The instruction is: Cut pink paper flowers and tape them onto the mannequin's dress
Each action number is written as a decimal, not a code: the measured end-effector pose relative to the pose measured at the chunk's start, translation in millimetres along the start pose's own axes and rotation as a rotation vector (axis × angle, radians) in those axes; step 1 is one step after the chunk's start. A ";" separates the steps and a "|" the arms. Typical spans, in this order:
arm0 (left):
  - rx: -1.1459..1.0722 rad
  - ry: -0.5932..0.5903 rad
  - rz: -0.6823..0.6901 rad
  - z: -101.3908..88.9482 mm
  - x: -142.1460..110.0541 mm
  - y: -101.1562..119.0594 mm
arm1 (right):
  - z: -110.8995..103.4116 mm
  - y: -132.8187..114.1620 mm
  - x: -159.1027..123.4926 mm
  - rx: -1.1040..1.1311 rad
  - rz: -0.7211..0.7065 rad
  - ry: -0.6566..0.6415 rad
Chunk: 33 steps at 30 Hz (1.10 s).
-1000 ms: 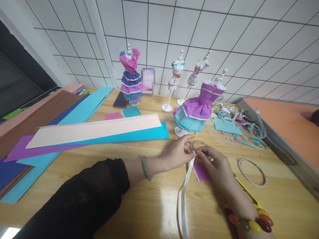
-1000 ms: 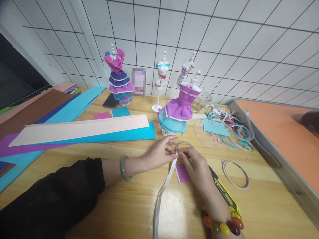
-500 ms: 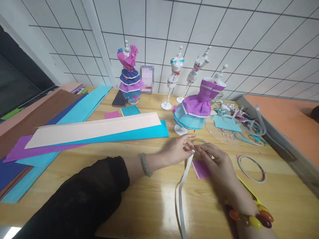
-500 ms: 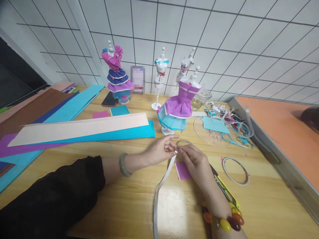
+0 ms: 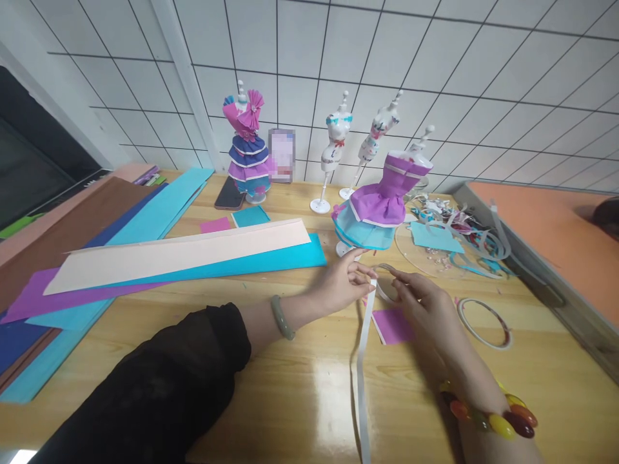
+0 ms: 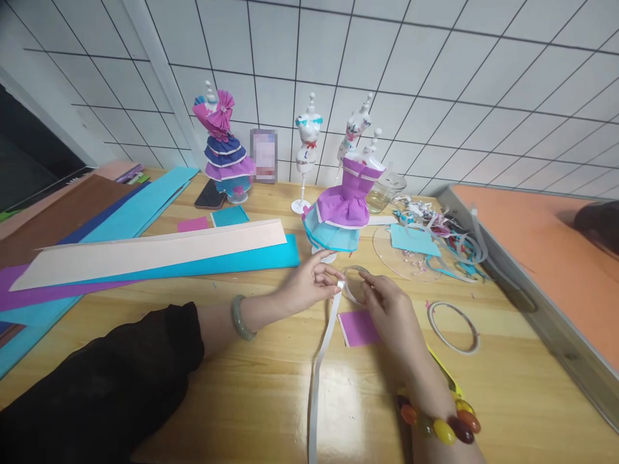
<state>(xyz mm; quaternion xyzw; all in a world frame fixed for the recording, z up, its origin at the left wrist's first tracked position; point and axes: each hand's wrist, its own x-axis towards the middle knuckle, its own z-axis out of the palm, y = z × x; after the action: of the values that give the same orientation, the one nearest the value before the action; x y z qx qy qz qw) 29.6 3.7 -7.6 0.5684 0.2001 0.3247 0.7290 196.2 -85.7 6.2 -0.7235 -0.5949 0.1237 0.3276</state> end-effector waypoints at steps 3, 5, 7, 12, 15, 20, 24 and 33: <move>-0.032 0.025 0.008 1.3 0.7 1.9 | -3.8 0.4 -0.9 -0.085 -0.007 -0.042; -0.051 0.029 0.015 2.2 0.6 3.2 | -11.3 -0.2 -4.8 -0.165 -0.010 -0.115; -0.067 0.027 0.018 2.7 0.5 4.3 | -22.9 1.8 -11.8 -0.258 -0.005 -0.156; -0.116 0.026 -0.035 0.4 1.4 5.7 | -51.4 18.9 -43.1 -0.565 0.052 -0.158; -0.154 0.002 -0.072 -2.1 2.2 5.2 | -55.7 23.1 -67.4 -0.743 0.176 -0.217; -0.195 -0.008 -0.094 -3.0 1.9 4.5 | -51.8 21.5 -92.0 -0.906 0.140 -0.155; -0.184 -0.027 -0.088 -1.7 0.8 6.0 | -56.6 29.9 -89.2 -0.776 0.254 -0.085; -0.098 -0.079 -0.046 -0.4 -1.7 6.8 | -55.7 -15.7 -48.0 -0.125 0.199 -0.194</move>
<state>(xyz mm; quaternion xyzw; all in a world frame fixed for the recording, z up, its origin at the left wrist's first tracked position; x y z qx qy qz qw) 26.5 3.8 -1.3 0.5397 0.1683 0.2946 0.7705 203.0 -147.8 47.8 -0.7827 -0.5554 0.1875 0.2091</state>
